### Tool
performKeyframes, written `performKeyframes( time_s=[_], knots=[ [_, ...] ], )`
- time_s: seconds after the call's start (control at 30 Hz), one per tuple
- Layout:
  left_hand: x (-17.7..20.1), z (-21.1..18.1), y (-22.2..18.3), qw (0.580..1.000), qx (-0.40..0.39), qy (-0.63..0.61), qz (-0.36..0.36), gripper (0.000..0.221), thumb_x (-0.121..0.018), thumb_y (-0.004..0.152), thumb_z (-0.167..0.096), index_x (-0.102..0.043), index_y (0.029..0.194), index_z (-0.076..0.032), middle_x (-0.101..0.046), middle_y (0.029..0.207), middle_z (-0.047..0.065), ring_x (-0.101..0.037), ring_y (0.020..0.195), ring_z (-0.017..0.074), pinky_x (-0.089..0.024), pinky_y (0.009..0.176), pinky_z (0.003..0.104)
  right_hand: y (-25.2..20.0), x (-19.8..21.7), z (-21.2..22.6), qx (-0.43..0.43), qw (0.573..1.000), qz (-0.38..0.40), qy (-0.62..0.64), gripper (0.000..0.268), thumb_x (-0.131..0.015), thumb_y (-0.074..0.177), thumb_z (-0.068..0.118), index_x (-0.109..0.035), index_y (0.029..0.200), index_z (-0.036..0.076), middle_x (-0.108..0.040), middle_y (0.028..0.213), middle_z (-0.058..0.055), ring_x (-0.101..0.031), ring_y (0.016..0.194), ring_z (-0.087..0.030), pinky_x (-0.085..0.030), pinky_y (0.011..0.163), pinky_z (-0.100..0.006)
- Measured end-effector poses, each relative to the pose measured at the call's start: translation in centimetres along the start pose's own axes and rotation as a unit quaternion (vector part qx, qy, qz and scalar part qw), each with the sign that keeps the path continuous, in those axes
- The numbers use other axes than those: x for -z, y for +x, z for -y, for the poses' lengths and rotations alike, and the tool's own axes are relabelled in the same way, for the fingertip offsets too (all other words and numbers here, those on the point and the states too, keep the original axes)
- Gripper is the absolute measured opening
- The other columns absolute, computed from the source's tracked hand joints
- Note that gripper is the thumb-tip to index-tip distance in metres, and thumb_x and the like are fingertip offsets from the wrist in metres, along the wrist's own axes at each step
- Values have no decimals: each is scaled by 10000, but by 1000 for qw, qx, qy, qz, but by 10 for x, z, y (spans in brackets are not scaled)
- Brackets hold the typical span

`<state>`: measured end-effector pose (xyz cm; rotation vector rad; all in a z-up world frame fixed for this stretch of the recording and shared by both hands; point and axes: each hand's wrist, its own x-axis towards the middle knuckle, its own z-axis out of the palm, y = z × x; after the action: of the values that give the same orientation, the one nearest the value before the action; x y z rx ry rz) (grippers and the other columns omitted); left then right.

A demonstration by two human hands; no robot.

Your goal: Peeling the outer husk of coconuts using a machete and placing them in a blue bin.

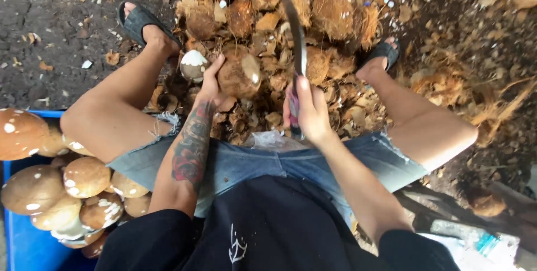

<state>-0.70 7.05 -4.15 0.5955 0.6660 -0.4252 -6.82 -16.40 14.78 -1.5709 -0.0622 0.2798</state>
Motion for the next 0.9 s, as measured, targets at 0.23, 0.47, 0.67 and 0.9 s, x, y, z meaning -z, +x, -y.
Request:
performKeyframes(
  time_s=[0.23, 0.47, 0.67, 0.9],
  knots=[
    [-27, 0, -21, 991, 20, -78, -103, 1228, -884, 593, -682, -466, 1602, -120, -446, 1629, 280, -427, 1497, 509, -330, 1200, 744, -23, 10, -97, 374, 919, 55, 110, 679, -691, 894, 679, -598, 946, 9, -710, 769, -147, -722, 677, -295, -598, 653, -367],
    [-24, 0, -8, 991, -83, -106, -14, 912, -873, 799, -537, -577, 1514, -55, -599, 1503, 254, -548, 1413, 459, -437, 1191, 632, -18, 15, -68, -260, 947, 81, -171, 661, -405, 1116, 578, -573, 724, 73, -605, 457, -124, -645, 387, -245, -563, 439, -369],
    [-22, -1, 5, 991, -120, -60, 9, 957, -868, 791, -626, -580, 1509, -63, -608, 1502, 266, -572, 1404, 434, -419, 1243, 590, -31, -8, -50, -246, 930, 88, -259, 629, -473, 1095, 610, -580, 796, 66, -662, 637, -202, -709, 638, -339, -566, 612, -419],
    [2, -1, -3, 939, -236, 250, 11, 639, -874, 835, -485, -695, 1391, -225, -589, 1420, 239, -631, 1306, 405, -528, 1115, 522, -53, -17, 40, -115, 987, 47, 103, 698, -208, 1133, 542, -546, 767, 54, -558, 467, -100, -616, 328, -226, -550, 311, -329]
  ],
)
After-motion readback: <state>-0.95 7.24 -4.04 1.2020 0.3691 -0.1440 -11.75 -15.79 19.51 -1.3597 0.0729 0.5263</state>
